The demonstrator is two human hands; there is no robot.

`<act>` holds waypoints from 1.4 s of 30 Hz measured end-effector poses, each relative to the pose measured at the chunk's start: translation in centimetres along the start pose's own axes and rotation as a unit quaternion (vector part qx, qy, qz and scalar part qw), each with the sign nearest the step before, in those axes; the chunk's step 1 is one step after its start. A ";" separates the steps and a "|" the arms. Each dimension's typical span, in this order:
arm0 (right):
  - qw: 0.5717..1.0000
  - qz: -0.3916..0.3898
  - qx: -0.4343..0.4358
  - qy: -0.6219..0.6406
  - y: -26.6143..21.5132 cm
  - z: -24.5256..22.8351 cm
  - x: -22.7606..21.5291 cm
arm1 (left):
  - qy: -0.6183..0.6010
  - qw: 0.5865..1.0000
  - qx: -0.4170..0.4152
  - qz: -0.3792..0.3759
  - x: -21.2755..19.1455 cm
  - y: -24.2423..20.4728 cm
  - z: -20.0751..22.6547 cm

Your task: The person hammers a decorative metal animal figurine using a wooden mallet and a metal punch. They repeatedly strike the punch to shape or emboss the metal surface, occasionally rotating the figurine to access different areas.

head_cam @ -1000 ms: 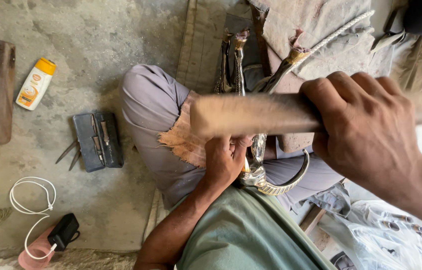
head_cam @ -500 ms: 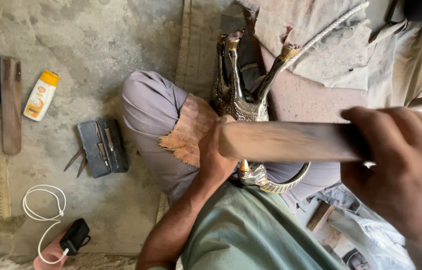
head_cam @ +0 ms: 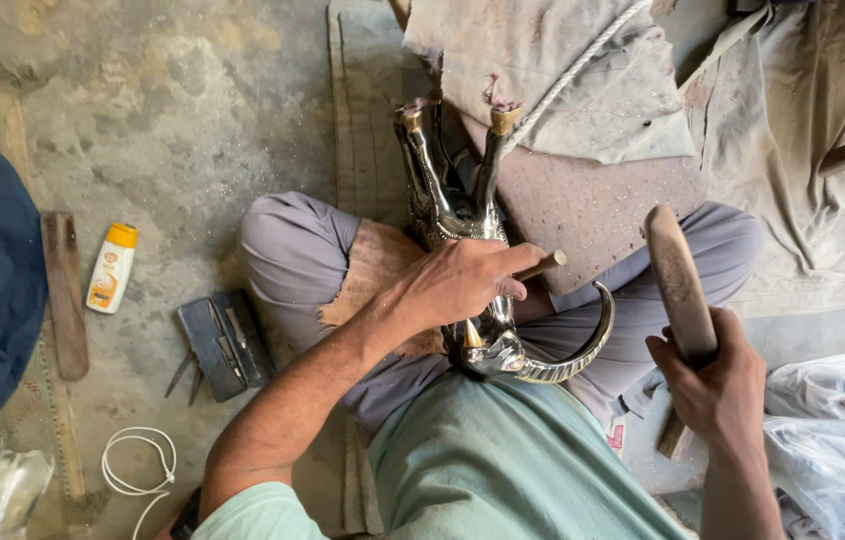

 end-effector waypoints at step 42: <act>0.932 0.220 -0.289 0.004 -4.2 -10.8 -3.6 | -0.028 0.988 0.111 0.102 -0.5 -6.2 -0.2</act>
Point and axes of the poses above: each hand's wrist, its own y-axis towards the middle knuckle, its own x-axis out of the palm, z = x × y, the point moved 7 cm from there along y, towards the middle knuckle, and after that the axes turned 11 degrees about -x, right-handed, at the moved point
